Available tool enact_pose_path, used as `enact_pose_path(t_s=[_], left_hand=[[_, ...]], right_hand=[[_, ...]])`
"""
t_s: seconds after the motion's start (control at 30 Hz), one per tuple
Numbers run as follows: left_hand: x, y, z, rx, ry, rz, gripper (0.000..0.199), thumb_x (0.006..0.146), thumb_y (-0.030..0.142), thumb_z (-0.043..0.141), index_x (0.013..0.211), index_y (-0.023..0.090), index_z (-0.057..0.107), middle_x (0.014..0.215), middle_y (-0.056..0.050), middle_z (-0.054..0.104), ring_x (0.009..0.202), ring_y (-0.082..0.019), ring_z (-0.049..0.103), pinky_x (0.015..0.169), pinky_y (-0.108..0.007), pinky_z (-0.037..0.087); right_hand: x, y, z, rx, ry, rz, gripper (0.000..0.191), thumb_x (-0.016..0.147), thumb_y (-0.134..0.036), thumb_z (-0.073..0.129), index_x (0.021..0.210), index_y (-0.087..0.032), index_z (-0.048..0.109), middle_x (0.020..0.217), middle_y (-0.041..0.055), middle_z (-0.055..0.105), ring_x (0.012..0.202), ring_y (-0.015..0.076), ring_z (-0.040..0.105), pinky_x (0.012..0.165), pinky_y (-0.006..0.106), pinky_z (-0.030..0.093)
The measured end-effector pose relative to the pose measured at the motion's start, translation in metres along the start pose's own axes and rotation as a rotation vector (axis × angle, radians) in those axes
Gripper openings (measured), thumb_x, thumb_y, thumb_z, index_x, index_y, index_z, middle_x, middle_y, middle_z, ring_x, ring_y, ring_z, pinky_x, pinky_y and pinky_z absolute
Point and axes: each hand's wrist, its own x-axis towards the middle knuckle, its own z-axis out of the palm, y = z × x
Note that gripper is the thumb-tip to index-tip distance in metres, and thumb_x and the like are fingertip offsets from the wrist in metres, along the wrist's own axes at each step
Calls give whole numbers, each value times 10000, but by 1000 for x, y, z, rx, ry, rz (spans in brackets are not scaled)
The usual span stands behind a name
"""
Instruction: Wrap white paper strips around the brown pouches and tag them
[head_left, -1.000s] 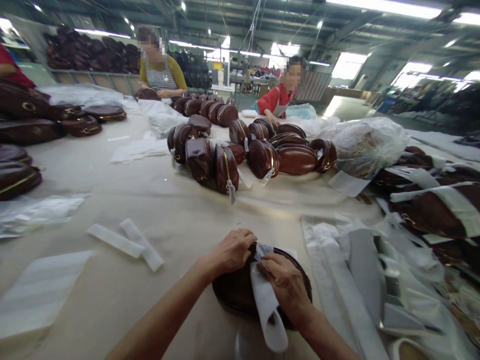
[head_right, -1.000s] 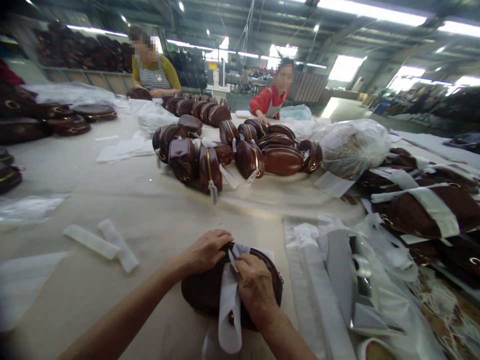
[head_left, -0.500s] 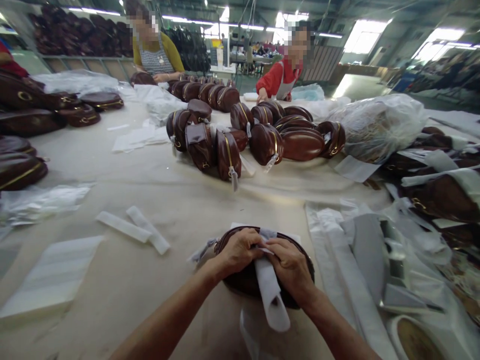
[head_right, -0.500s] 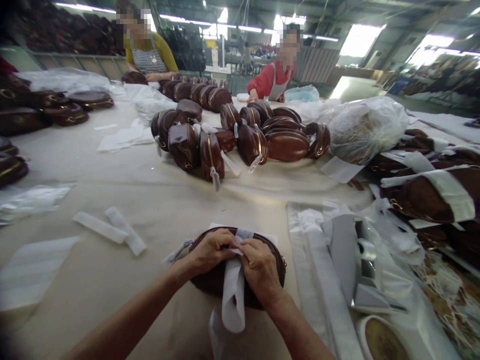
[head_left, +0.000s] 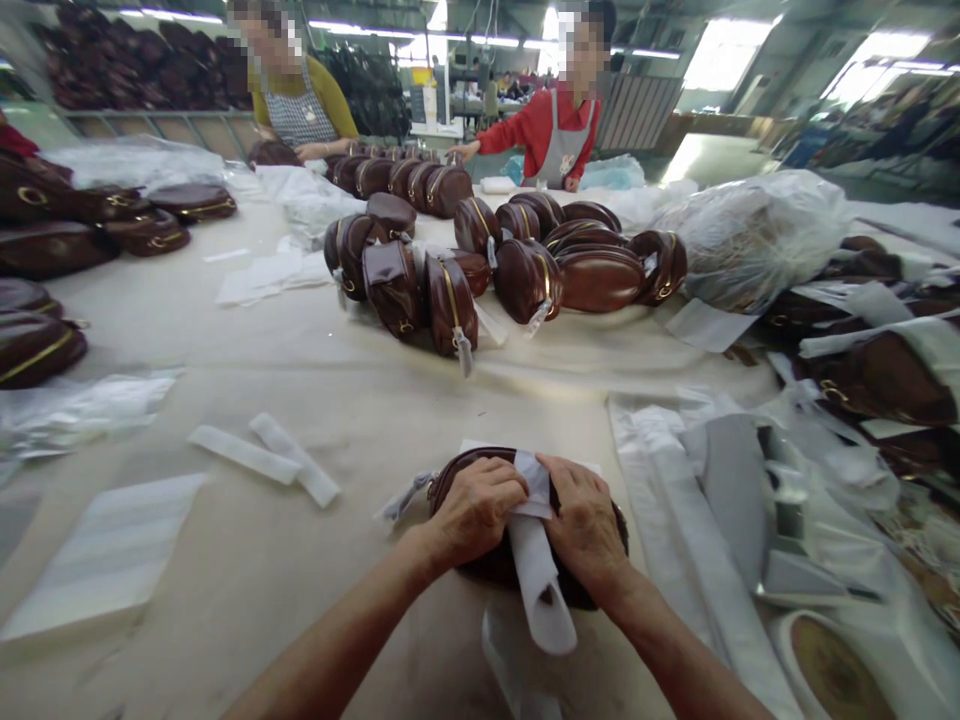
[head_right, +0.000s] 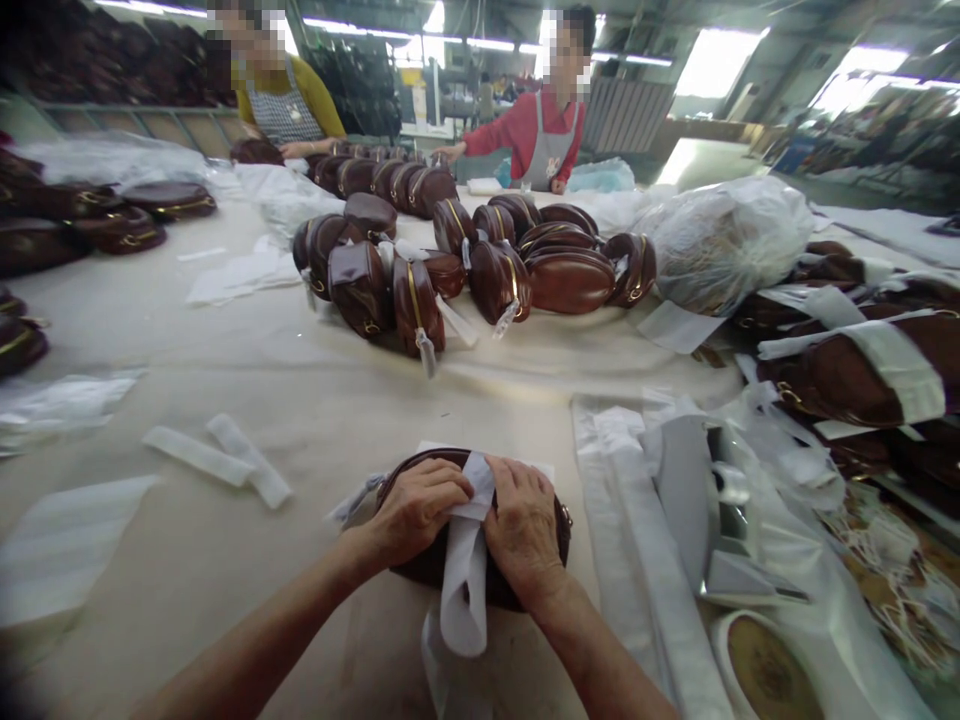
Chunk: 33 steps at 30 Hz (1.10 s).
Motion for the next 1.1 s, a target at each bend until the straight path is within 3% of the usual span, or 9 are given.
enact_pose_path(t_s=[0.17, 0.4, 0.53, 0.63, 0.8, 1.1], left_hand=[[-5, 3, -5, -22, 57, -18, 168, 849, 99, 465, 762, 158, 596, 821, -44, 672, 790, -156, 599, 747, -288, 481], [-8, 14, -2, 90, -146, -11, 254, 885, 125, 403, 712, 148, 587, 750, -56, 634, 715, -154, 564, 669, -264, 459], [-10, 14, -1, 70, -186, -42, 248, 890, 127, 397, 731, 146, 587, 746, -53, 621, 725, -153, 554, 679, -256, 459], [-12, 12, -2, -1, -190, -135, 198, 893, 185, 462, 754, 151, 598, 775, -48, 630, 758, -151, 570, 710, -256, 467], [-11, 11, -3, -44, -168, -198, 164, 878, 192, 511, 747, 154, 602, 788, -38, 636, 762, -147, 576, 720, -256, 462], [-2, 25, -7, 119, -309, -245, 188, 872, 192, 509, 711, 149, 597, 766, -36, 624, 752, -151, 563, 701, -255, 449]], right_hand=[[0, -2, -2, 10, -16, 8, 346, 773, -99, 482, 1096, -174, 582, 1079, 101, 647, 981, 254, 579, 871, 420, 421], [2, 0, 0, 92, 7, 10, 316, 785, -120, 501, 1087, -178, 573, 1072, 105, 640, 978, 262, 583, 869, 451, 448], [-10, 3, -19, 274, 85, -7, 252, 806, -144, 523, 1053, -185, 550, 1021, 93, 623, 964, 233, 584, 833, 397, 491], [-34, -3, -42, 345, 106, -124, 149, 836, -139, 534, 976, -183, 559, 957, 86, 608, 932, 203, 579, 801, 338, 497], [-63, -21, -53, 352, 27, -413, 299, 853, -93, 473, 1143, -116, 544, 1074, 128, 605, 1047, 221, 538, 884, 368, 458], [-48, -35, -39, 268, 22, -409, 308, 905, -103, 396, 1093, -169, 631, 960, 94, 618, 923, 201, 561, 785, 347, 497]])
